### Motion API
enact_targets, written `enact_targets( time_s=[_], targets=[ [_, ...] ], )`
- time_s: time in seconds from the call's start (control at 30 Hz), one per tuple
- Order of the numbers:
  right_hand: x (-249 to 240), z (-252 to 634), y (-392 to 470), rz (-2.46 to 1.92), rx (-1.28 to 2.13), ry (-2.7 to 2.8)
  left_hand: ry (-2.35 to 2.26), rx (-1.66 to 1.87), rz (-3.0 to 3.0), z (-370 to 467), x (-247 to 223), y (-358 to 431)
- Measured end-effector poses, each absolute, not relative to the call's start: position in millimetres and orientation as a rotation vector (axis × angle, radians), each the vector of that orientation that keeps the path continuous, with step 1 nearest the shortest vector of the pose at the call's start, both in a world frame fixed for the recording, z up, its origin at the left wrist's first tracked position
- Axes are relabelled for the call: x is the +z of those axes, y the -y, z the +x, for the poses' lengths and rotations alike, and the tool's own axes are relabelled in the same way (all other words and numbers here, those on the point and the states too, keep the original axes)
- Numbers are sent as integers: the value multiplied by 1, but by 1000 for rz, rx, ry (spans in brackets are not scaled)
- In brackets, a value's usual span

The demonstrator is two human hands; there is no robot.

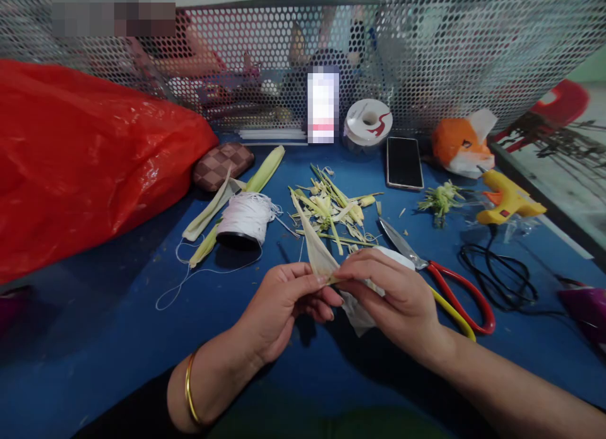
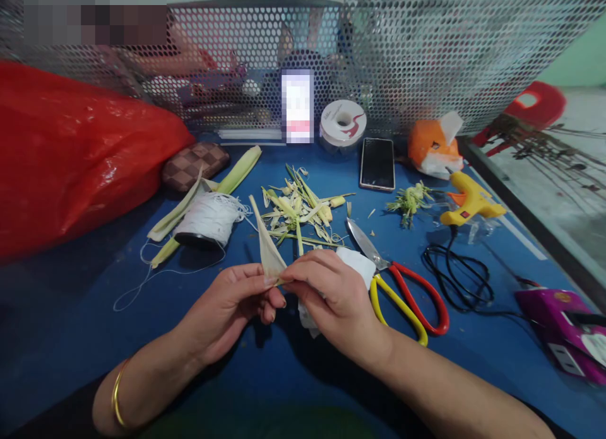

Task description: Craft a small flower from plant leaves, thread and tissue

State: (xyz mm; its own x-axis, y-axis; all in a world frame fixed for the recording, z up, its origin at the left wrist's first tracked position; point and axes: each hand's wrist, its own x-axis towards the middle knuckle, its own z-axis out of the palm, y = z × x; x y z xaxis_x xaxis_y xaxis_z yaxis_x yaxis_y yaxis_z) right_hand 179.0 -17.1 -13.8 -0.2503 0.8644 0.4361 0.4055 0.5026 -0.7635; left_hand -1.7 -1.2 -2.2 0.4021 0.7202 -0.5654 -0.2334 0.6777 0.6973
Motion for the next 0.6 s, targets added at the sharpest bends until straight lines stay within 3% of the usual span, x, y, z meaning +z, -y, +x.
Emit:
enact_targets(
  time_s=[0.6],
  targets=[
    [-14,175,25,-1267,696,1723,-1098,721,1102,2,4,6]
  ],
)
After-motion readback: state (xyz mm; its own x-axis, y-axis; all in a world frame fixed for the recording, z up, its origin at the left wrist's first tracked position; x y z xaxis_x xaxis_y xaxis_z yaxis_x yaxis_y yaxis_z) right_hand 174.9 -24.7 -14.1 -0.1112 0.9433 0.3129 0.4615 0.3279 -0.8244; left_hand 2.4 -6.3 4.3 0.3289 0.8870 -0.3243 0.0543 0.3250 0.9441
